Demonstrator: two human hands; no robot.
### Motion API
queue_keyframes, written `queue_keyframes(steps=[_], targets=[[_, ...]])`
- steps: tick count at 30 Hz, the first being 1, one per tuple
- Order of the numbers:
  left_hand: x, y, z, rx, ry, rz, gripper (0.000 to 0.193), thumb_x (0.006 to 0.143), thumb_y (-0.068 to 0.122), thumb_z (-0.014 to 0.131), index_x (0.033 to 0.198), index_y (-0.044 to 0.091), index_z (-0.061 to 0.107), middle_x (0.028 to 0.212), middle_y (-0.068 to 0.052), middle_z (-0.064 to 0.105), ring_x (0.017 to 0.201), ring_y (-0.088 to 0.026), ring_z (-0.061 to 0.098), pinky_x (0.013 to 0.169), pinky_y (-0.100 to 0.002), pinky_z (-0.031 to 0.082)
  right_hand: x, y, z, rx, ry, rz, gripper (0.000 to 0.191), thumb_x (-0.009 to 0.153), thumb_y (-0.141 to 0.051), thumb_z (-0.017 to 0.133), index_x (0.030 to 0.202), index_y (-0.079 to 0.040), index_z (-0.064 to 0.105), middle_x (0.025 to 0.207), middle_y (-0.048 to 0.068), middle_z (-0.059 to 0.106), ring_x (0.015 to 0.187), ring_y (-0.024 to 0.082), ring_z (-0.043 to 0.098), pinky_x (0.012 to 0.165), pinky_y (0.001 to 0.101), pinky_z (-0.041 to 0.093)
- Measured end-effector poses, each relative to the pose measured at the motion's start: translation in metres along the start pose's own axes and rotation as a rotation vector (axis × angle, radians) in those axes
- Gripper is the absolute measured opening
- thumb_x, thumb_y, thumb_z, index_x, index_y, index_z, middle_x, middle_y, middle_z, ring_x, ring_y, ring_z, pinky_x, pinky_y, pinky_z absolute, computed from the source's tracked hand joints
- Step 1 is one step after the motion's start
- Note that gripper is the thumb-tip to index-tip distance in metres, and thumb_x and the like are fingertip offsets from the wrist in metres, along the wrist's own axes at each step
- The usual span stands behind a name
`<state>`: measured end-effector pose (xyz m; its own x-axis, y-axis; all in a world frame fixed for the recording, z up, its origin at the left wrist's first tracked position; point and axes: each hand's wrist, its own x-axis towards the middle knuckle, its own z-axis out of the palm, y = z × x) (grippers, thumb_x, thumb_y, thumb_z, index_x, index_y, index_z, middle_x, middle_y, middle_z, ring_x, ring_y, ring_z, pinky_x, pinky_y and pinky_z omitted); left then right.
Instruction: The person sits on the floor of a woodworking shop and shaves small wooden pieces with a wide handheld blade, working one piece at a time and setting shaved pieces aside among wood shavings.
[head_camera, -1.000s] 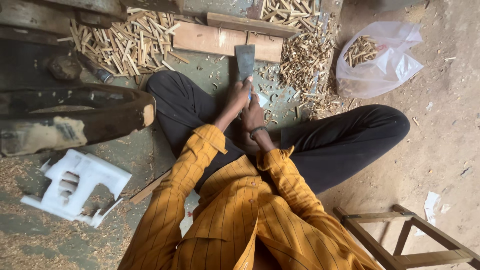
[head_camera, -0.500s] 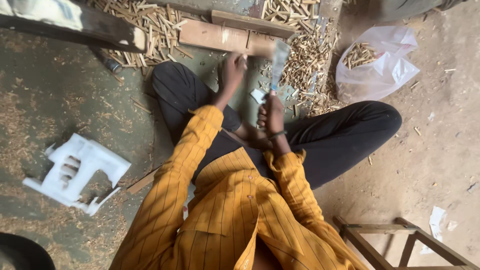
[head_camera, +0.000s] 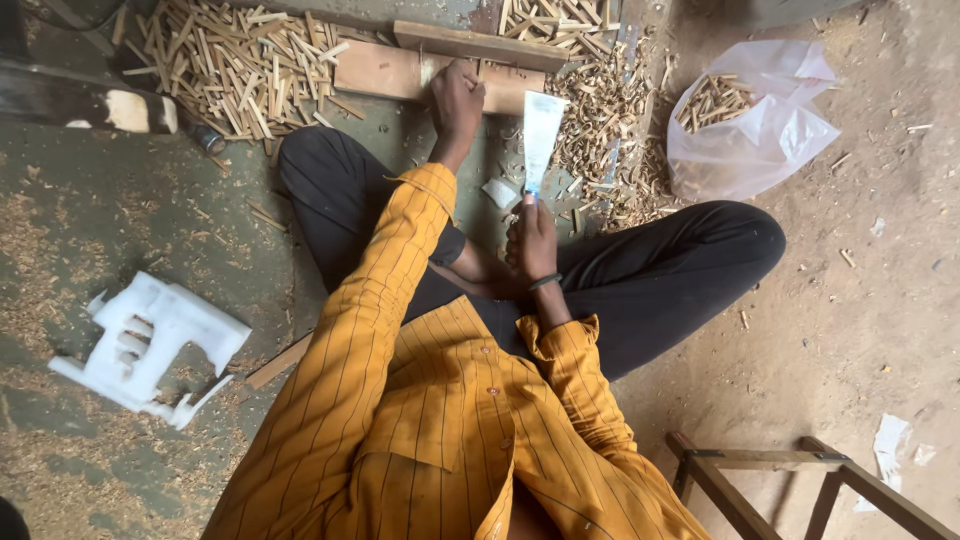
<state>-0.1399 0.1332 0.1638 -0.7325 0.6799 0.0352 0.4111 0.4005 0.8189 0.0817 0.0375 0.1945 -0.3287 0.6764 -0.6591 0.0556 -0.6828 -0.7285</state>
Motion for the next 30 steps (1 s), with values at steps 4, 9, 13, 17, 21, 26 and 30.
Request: queue_keyframes(steps=[4, 9, 13, 17, 21, 26, 30], targets=[[0.006, -0.004, -0.002, -0.117, -0.005, 0.069, 0.024, 0.073, 0.005, 0.084, 0.083, 0.005, 0.063, 0.079, -0.008, 0.071, 0.071, -0.023, 0.073, 0.064, -0.038, 0.056, -0.002, 0.001, 0.010, -0.173, 0.008, -0.005, 0.033, 0.107, -0.043, 0.047, 0.099, -0.011, 0.051, 0.055, -0.003, 0.039, 0.037, 0.007, 0.034, 0.033, 0.0272, 0.027], [-0.010, -0.025, -0.015, -0.355, 0.001, 0.060, 0.021, 0.090, 0.024, 0.075, 0.086, 0.005, 0.065, 0.076, -0.005, 0.069, 0.066, -0.017, 0.068, 0.062, -0.034, 0.054, -0.002, 0.005, 0.021, -0.259, -0.002, -0.010, 0.033, 0.106, -0.041, 0.050, 0.104, -0.008, 0.055, 0.056, -0.003, 0.044, 0.038, 0.008, 0.038, 0.034, 0.0284, 0.030], [-0.065, -0.042, -0.028, -0.290, -0.303, -0.222, 0.054, 0.110, 0.050, 0.057, 0.084, 0.003, 0.058, 0.069, -0.001, 0.049, 0.064, -0.008, 0.048, 0.058, -0.032, 0.040, 0.007, 0.010, 0.034, -0.443, -0.012, -0.058, 0.036, 0.108, -0.040, 0.049, 0.109, -0.005, 0.059, 0.056, 0.000, 0.048, 0.039, 0.010, 0.045, 0.035, 0.0297, 0.037], [-0.122, -0.045, -0.028, -0.740, -0.475, -0.516, 0.040, 0.104, 0.044, 0.050, 0.093, 0.008, 0.062, 0.071, 0.001, 0.067, 0.058, -0.007, 0.052, 0.055, -0.027, 0.044, 0.017, 0.016, 0.052, -0.598, 0.017, -0.146, 0.037, 0.107, -0.038, 0.048, 0.124, -0.007, 0.059, 0.059, 0.006, 0.059, 0.046, 0.017, 0.058, 0.043, 0.0355, 0.047], [-0.130, -0.047, -0.020, -0.689, -0.394, -0.430, 0.038, 0.106, 0.036, 0.056, 0.091, 0.002, 0.064, 0.071, -0.003, 0.062, 0.060, -0.011, 0.053, 0.056, -0.030, 0.046, 0.023, 0.017, 0.063, -0.738, 0.073, -0.128, 0.039, 0.105, -0.037, 0.044, 0.129, -0.007, 0.054, 0.063, 0.012, 0.067, 0.050, 0.024, 0.067, 0.049, 0.0409, 0.052], [-0.083, -0.043, -0.008, -0.518, -0.324, -0.345, 0.038, 0.104, 0.035, 0.058, 0.092, 0.000, 0.066, 0.072, -0.008, 0.068, 0.063, -0.018, 0.069, 0.059, -0.032, 0.051, 0.054, -0.001, 0.081, -0.727, 0.068, -0.186, 0.041, 0.105, -0.035, 0.046, 0.128, -0.002, 0.054, 0.070, 0.013, 0.068, 0.054, 0.022, 0.068, 0.049, 0.0393, 0.053], [-0.056, -0.038, -0.009, -0.536, -0.373, -0.341, 0.038, 0.102, 0.036, 0.059, 0.092, -0.001, 0.067, 0.074, -0.007, 0.073, 0.063, -0.016, 0.077, 0.058, -0.032, 0.056, 0.067, -0.016, 0.092, -0.505, 0.049, -0.218, 0.042, 0.103, -0.039, 0.048, 0.121, -0.002, 0.057, 0.066, 0.009, 0.066, 0.048, 0.017, 0.061, 0.041, 0.0354, 0.046]])
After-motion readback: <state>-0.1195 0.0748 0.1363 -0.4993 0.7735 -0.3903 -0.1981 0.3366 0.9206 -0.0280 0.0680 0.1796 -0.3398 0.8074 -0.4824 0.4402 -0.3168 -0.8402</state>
